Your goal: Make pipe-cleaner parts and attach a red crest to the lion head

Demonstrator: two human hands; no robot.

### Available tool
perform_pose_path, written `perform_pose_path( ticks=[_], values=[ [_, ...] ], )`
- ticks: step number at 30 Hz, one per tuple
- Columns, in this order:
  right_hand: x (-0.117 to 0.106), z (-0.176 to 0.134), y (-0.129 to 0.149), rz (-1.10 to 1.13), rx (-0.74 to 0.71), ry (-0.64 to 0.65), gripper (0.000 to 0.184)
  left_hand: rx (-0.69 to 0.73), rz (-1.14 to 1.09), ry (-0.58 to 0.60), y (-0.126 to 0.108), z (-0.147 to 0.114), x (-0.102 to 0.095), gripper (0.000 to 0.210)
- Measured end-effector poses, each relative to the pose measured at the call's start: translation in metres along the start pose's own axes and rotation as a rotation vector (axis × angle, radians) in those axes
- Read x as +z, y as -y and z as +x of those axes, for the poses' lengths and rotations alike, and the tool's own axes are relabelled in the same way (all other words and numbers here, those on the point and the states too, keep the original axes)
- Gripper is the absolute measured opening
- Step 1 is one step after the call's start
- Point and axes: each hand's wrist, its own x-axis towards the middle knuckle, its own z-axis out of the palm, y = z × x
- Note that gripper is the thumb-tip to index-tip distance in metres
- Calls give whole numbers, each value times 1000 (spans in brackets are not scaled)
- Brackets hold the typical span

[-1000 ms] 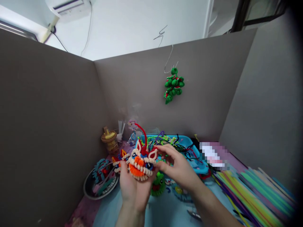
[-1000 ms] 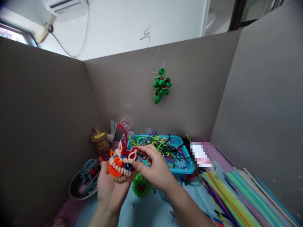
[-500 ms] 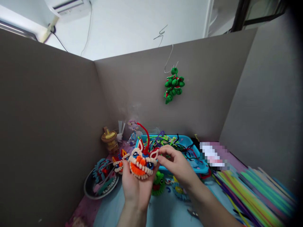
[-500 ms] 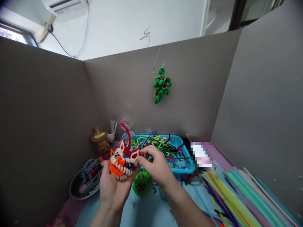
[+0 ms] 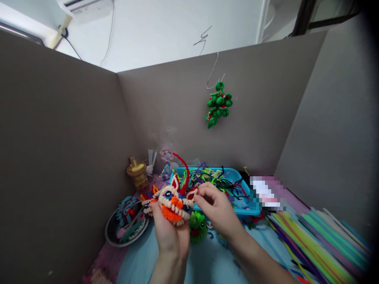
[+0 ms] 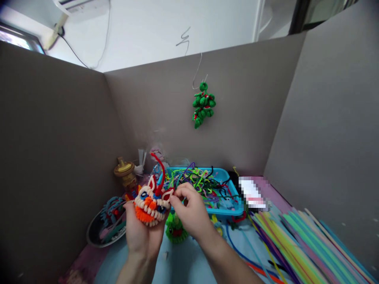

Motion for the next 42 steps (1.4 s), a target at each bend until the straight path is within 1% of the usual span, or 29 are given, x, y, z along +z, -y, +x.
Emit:
perform_pose_path(
  ticks=[5, 8, 11, 16, 19, 25, 29, 31, 37, 42],
  values=[
    [0, 1, -3, -8, 15, 9, 20, -6, 2, 14, -2, 2, 1, 50],
    [-4, 4, -5, 18, 35, 50, 14, -27, -15, 63, -5, 5, 0, 52],
    [-6, 5, -5, 16, 38, 82, 17, -33, -40, 98, -6, 6, -2, 49],
    [-2, 4, -4, -31, 37, 79, 11, -51, -30, 39, -3, 5, -4, 48],
    [1, 3, -3, -30, 20, 62, 11, -60, -28, 15, -1, 5, -3, 49],
    [1, 4, -4, -36, 1, 43, 13, -58, -22, 28, 2, 6, -5, 49],
    [0, 5, -6, -11, 18, 68, 10, -68, -29, 21, 0, 7, -5, 48],
    [-2, 5, -7, 2, 24, 69, 11, -60, -26, 25, -1, 7, -5, 48],
    [-4, 5, -12, -20, 16, 9, 11, -56, -18, 11, -1, 4, -1, 49],
    [0, 3, -9, -27, -8, -34, 17, -31, -38, -18, 3, 5, -6, 44]
  ],
)
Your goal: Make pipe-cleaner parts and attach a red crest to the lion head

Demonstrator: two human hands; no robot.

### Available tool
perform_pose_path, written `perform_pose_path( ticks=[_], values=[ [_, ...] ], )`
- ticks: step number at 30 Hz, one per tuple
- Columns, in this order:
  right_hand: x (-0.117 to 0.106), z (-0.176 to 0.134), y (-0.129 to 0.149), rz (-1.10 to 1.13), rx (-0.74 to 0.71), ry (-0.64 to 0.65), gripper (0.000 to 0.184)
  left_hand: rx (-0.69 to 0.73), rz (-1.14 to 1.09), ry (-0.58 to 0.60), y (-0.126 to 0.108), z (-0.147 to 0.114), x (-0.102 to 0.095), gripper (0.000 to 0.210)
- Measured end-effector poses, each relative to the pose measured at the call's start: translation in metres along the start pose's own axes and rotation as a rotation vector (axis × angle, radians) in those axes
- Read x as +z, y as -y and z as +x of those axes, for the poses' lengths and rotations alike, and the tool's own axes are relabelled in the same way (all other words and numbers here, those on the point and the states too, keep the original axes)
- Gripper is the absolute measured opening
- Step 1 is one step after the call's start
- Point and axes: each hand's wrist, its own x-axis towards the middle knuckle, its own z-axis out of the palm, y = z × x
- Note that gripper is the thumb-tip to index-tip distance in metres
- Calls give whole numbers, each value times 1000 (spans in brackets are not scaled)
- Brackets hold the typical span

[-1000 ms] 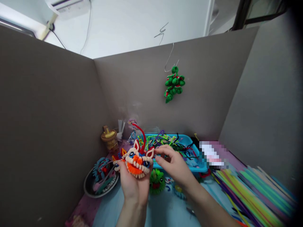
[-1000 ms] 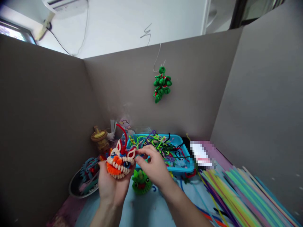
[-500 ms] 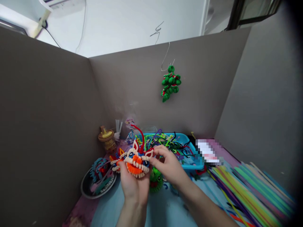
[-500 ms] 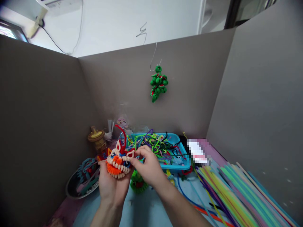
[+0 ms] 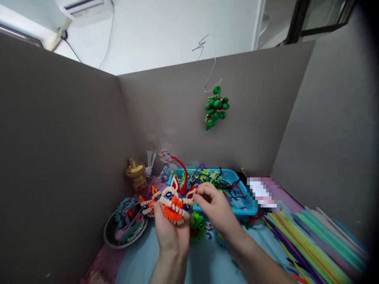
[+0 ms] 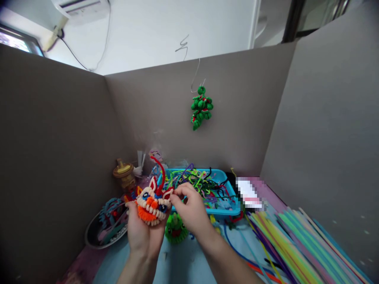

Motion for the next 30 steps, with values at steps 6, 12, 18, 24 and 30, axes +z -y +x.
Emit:
perform_pose_path(
  ticks=[6, 12, 18, 24, 30],
  values=[
    [3, -2, 0, 15, 8, -3, 17, 29, 6, -19, 0, -1, 3, 48],
    [-9, 3, -2, 39, 54, 49, 18, 0, 8, 29, -8, 1, 3, 46],
    [-12, 5, -5, 29, 63, 24, 15, -7, 2, 0, -9, 2, 3, 45],
    [-9, 3, -3, 3, 42, 26, 9, -43, -3, 27, -7, 1, 0, 46],
    [-9, 3, -1, 9, 32, 54, 11, -55, -2, 36, -4, 0, 2, 47]
  ],
)
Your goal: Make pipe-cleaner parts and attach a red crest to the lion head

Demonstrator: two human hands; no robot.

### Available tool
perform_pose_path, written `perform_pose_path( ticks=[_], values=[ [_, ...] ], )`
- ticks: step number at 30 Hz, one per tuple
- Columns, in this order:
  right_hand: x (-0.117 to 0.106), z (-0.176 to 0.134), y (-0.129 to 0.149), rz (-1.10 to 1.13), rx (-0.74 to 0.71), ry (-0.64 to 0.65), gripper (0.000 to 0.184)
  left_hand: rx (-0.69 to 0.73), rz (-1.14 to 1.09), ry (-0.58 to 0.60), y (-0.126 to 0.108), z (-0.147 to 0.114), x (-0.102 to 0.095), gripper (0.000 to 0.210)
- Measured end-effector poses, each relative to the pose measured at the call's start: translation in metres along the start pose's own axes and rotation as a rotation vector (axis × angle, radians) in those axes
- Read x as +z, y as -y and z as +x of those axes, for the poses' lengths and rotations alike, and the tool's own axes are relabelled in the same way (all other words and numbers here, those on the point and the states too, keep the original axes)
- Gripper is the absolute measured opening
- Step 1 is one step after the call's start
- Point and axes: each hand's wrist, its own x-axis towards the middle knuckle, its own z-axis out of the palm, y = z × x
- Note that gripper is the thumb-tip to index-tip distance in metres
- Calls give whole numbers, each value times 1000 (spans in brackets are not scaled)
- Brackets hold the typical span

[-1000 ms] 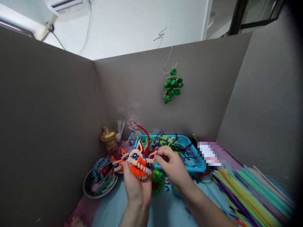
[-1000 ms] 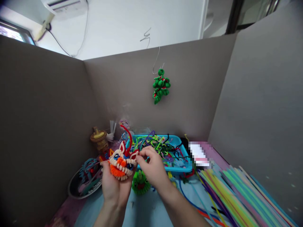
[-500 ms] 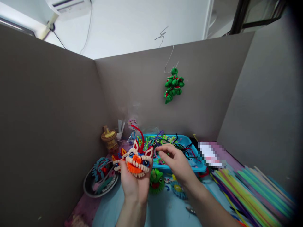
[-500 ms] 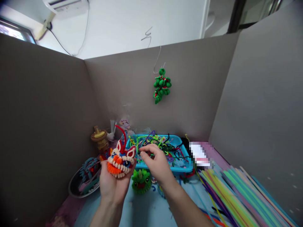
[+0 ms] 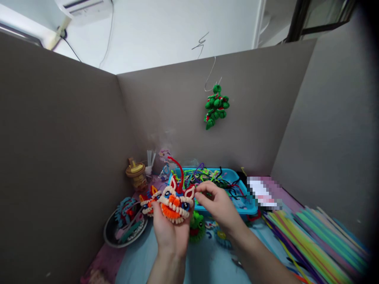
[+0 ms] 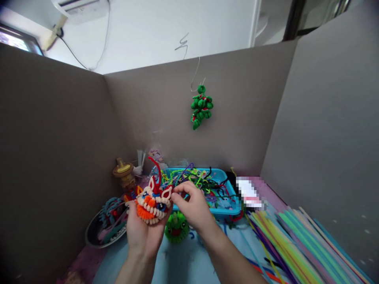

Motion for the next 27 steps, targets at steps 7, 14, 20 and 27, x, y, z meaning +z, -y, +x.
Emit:
perform_pose_path(
  ticks=[7, 14, 20, 27],
  values=[
    [3, -1, 5, -13, -4, 1, 14, 33, 7, -11, 3, -3, 2, 49],
    [7, -4, 5, -14, -15, -5, 18, 130, 9, 17, 4, -3, 2, 48],
    [3, -1, 3, 23, 27, 23, 14, 115, -32, 38, 2, -3, 0, 51],
    [-10, 4, -3, 163, 145, -29, 33, -29, -22, 50, 1, 0, -2, 60]
  ],
)
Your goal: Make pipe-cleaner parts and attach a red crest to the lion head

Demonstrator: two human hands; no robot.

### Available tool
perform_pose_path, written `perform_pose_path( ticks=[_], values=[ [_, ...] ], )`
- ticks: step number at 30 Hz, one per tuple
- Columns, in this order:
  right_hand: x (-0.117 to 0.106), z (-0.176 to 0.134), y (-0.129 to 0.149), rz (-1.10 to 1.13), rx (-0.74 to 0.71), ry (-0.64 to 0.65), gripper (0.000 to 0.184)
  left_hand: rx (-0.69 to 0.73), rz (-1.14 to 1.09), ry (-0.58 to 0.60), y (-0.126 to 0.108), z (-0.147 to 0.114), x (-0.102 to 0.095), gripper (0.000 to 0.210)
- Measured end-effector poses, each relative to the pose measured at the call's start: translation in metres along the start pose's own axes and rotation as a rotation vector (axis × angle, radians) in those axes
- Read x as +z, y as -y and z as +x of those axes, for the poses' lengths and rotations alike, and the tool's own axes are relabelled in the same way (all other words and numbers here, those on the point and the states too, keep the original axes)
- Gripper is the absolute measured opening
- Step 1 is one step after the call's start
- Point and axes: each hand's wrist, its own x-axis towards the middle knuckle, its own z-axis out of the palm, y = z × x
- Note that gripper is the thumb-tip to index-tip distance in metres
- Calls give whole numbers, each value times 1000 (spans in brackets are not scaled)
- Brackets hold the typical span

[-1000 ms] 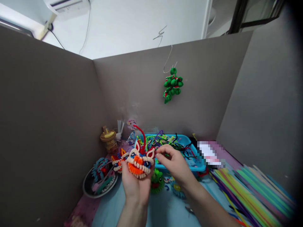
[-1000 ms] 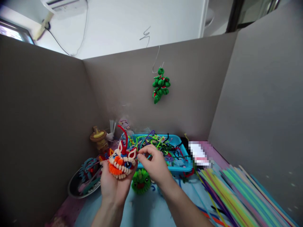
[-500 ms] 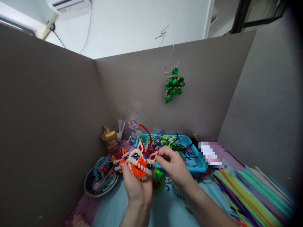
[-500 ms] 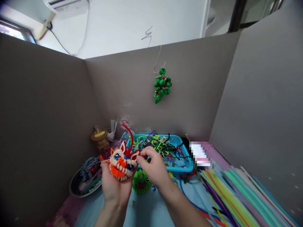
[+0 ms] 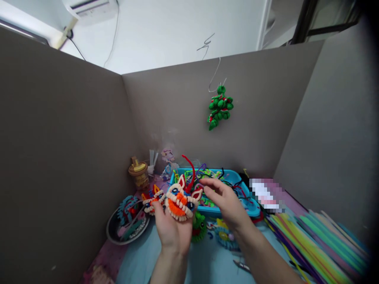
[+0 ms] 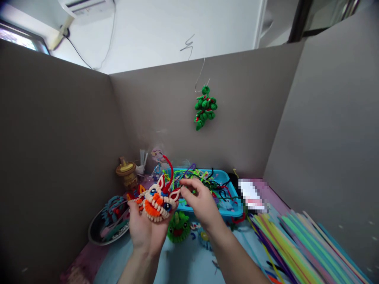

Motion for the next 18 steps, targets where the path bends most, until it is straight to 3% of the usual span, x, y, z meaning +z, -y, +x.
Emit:
perform_pose_path(
  ticks=[5, 9, 14, 18],
  values=[
    [-2, 2, 2, 61, 32, -2, 40, -58, 5, 2, 12, 8, -8, 51],
    [-2, 5, 0, 72, 51, 64, 35, -143, 60, 28, 23, 13, -14, 54],
    [-5, 7, -5, -34, 33, 92, 26, -213, 69, 47, 31, 19, -23, 58],
    [-7, 10, -9, -202, -41, 128, 27, -321, 127, -45, 36, 26, -37, 63]
  ],
)
